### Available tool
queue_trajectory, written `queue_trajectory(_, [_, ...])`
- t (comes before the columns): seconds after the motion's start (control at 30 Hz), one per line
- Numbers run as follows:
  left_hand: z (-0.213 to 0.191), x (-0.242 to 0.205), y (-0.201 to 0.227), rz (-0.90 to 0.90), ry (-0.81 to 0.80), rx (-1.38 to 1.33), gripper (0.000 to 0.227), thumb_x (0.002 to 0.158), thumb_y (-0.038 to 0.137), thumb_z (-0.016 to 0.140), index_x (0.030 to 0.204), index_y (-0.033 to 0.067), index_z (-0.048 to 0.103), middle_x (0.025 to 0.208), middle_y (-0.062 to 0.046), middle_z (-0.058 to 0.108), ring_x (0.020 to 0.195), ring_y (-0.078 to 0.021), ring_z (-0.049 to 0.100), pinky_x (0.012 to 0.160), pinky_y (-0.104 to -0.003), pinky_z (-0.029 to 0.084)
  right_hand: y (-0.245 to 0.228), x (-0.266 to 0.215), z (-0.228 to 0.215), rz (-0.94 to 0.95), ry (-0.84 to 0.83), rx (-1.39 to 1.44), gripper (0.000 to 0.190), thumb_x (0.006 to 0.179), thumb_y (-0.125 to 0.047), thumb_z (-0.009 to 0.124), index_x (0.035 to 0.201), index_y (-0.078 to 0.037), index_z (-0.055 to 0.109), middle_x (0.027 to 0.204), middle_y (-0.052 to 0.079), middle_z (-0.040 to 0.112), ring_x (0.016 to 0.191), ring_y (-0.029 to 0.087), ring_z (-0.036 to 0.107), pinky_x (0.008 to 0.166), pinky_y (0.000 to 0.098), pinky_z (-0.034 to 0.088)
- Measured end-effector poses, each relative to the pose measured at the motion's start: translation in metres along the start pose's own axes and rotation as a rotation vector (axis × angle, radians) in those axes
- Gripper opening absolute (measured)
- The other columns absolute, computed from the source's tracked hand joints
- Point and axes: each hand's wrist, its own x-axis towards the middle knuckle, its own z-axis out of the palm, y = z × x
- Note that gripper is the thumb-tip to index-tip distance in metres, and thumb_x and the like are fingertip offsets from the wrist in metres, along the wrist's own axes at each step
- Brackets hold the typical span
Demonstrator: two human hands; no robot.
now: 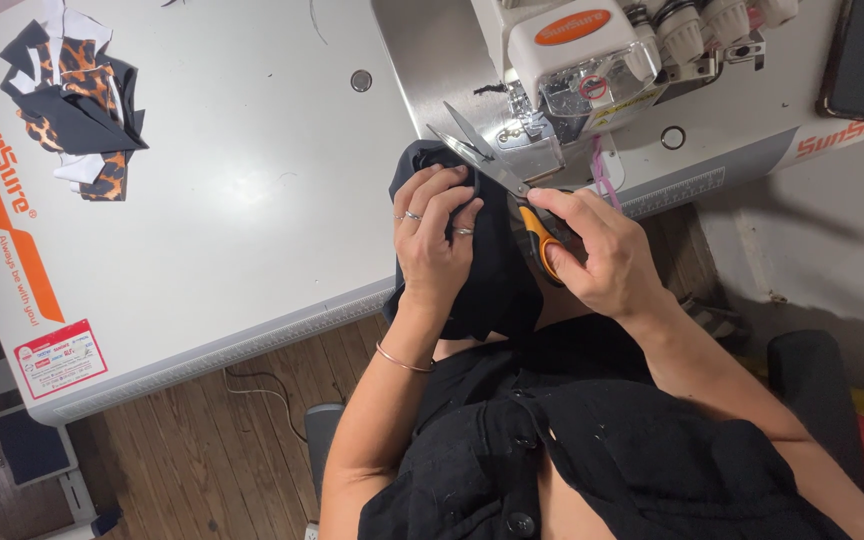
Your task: Using an industrial overlock machine to sew the edges of black fabric pieces and trimming excess thread with scissors.
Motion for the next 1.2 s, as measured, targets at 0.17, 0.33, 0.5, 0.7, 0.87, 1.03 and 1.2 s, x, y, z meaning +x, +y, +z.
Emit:
queue_trajectory(0.17, [-0.001, 0.001, 0.002, -0.007, -0.002, 0.004, 0.010, 0.091, 0.019, 0.077, 0.097, 0.0123, 0.072, 0.105, 0.000, 0.073, 0.117, -0.0231, 0.064, 0.102, -0.037, 0.054, 0.007, -0.003, -0.004, -0.018, -0.026, 0.015, 0.051, 0.089, -0.011, 0.068, 0.139, -0.016, 0.066, 0.101, 0.006, 0.066, 0.093, 0.028, 0.066, 0.084, 0.0376, 0.053])
queue_trajectory(0.33, [0.000, 0.000, 0.001, -0.004, -0.004, 0.007, 0.009, 0.092, 0.018, 0.077, 0.097, 0.0124, 0.072, 0.105, 0.000, 0.073, 0.117, -0.0230, 0.064, 0.102, -0.036, 0.054, 0.009, -0.001, -0.007, -0.021, -0.038, -0.002, 0.048, 0.091, -0.012, 0.066, 0.139, -0.016, 0.066, 0.096, 0.006, 0.065, 0.082, 0.026, 0.064, 0.073, 0.0352, 0.053])
queue_trajectory(0.5, [-0.001, 0.001, 0.002, 0.002, -0.003, 0.008, 0.009, 0.092, 0.018, 0.076, 0.097, 0.0123, 0.072, 0.105, 0.000, 0.073, 0.117, -0.0230, 0.064, 0.102, -0.036, 0.054, 0.012, -0.001, -0.006, -0.038, -0.033, -0.022, 0.049, 0.091, -0.014, 0.066, 0.139, -0.016, 0.066, 0.098, 0.006, 0.066, 0.083, 0.025, 0.064, 0.074, 0.0353, 0.053])
queue_trajectory(0.7, [-0.003, 0.002, 0.002, 0.042, 0.001, 0.029, 0.008, 0.093, 0.020, 0.075, 0.097, 0.0130, 0.072, 0.102, -0.001, 0.073, 0.114, -0.0239, 0.065, 0.100, -0.037, 0.055, 0.005, 0.007, 0.000, -0.049, -0.042, -0.068, 0.057, 0.081, -0.017, 0.074, 0.138, -0.017, 0.066, 0.094, 0.005, 0.062, 0.086, 0.027, 0.065, 0.080, 0.0392, 0.053])
queue_trajectory(0.87, [-0.002, 0.001, -0.001, 0.047, 0.001, 0.022, 0.009, 0.092, 0.021, 0.076, 0.096, 0.0141, 0.073, 0.103, 0.001, 0.074, 0.114, -0.0230, 0.065, 0.099, -0.036, 0.055, 0.006, 0.007, 0.006, -0.054, -0.031, -0.068, 0.057, 0.083, -0.015, 0.071, 0.140, -0.017, 0.065, 0.095, 0.004, 0.061, 0.088, 0.026, 0.065, 0.082, 0.0379, 0.052])
queue_trajectory(1.03, [-0.001, 0.001, 0.001, 0.042, 0.016, 0.016, 0.008, 0.092, 0.020, 0.076, 0.096, 0.0135, 0.072, 0.102, 0.000, 0.073, 0.114, -0.0230, 0.065, 0.099, -0.036, 0.055, 0.007, 0.001, 0.000, -0.037, -0.045, -0.058, 0.056, 0.084, -0.009, 0.070, 0.140, -0.015, 0.065, 0.097, 0.007, 0.063, 0.090, 0.030, 0.066, 0.084, 0.0404, 0.052])
queue_trajectory(1.2, [0.000, 0.001, 0.002, 0.050, 0.028, 0.018, 0.007, 0.092, 0.017, 0.076, 0.096, 0.0137, 0.072, 0.102, 0.001, 0.073, 0.114, -0.0219, 0.065, 0.100, -0.035, 0.055, 0.003, -0.002, -0.003, -0.049, 0.002, -0.009, 0.054, 0.087, 0.004, 0.061, 0.138, -0.014, 0.066, 0.101, 0.008, 0.069, 0.094, 0.031, 0.070, 0.085, 0.0377, 0.054])
